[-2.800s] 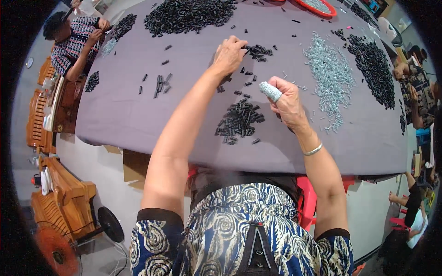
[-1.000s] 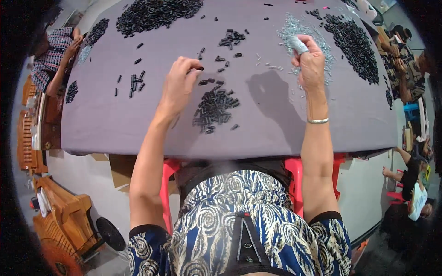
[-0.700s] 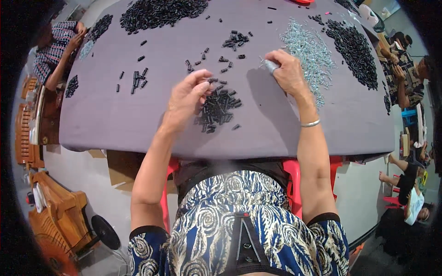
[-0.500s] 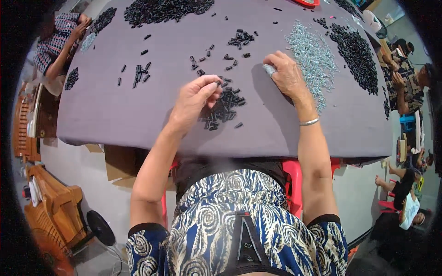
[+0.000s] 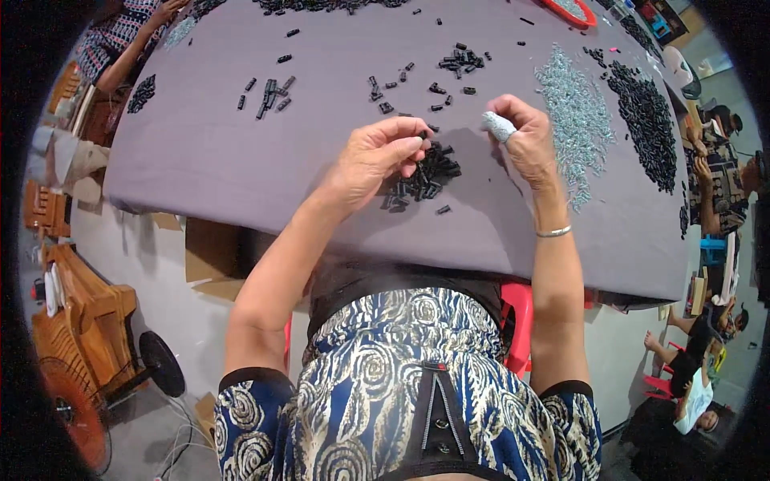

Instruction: Sorting and organizing small black cylindrical components on a workbench.

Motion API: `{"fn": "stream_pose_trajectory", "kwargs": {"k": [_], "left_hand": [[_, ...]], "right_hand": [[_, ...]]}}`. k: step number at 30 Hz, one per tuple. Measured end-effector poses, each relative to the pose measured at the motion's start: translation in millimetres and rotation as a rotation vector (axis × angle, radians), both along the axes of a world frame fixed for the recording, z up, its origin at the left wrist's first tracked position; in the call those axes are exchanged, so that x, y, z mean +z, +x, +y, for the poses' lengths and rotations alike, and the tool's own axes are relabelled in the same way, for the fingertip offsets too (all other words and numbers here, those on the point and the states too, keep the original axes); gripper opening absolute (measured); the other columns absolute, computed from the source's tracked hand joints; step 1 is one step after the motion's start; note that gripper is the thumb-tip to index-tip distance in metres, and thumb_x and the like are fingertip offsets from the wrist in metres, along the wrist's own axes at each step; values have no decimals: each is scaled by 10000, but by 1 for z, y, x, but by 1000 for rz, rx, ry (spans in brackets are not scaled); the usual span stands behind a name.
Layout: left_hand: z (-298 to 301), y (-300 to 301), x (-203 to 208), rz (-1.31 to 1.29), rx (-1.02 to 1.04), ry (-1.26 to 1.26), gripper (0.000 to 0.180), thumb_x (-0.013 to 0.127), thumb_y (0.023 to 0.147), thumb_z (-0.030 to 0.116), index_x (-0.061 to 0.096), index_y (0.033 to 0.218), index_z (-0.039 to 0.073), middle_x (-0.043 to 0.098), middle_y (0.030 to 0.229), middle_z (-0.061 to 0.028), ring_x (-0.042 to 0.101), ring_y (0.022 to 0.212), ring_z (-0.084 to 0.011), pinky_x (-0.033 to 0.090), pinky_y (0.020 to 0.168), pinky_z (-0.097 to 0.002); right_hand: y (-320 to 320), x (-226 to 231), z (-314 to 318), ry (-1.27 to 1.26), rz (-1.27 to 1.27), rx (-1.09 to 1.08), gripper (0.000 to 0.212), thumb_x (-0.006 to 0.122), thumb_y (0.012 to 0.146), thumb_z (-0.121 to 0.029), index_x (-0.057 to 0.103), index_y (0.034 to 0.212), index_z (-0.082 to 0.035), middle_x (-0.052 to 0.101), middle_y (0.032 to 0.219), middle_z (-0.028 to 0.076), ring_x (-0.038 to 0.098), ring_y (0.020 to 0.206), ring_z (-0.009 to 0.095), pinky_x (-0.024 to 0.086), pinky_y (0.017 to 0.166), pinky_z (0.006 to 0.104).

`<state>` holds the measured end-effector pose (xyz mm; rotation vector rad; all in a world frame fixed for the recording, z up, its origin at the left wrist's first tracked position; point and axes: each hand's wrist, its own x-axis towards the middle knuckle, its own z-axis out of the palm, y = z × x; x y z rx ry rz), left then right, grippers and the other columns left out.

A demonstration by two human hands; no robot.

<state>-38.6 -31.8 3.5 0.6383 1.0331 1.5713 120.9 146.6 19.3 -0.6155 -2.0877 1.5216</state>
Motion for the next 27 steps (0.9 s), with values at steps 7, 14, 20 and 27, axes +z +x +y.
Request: {"fn": "stream_pose_trajectory", "kwargs": {"k": [7, 14, 20, 27], "left_hand": [[0, 8, -3, 62, 48, 20, 191, 598, 874, 85, 614, 1044, -1, 621, 874, -29, 560, 740, -61, 469, 629, -187], [0, 13, -6, 211, 93, 35, 204, 603, 869, 84, 619, 1050, -9, 622, 855, -29, 565, 714, -61, 467, 601, -189], [1, 16, -5, 242, 101, 38, 202, 607, 860, 70, 622, 1044, -12, 621, 854, -31, 563, 709, -60, 463, 583, -186], [-1, 24, -3, 328, 114, 40, 208, 599, 860, 57, 632, 1054, -11, 641, 829, -26, 586, 687, -62, 476, 582, -189]], "right_hand": [[-16, -8, -30, -382, 214, 207, 99, 625, 848, -82, 572, 911, -26, 561, 782, -6, 531, 593, 52, 464, 504, 184], [-15, -1, -36, -389, 156, 275, 100, 615, 850, -87, 584, 927, -31, 577, 806, -14, 535, 604, 50, 455, 537, 187], [-16, -2, -36, -275, 113, 288, 90, 611, 852, -85, 582, 919, -31, 576, 798, -15, 531, 622, 47, 455, 548, 188], [-17, 5, -39, -380, 128, 287, 93, 621, 853, -117, 557, 882, -55, 546, 749, -29, 511, 614, 40, 443, 531, 182]]}}
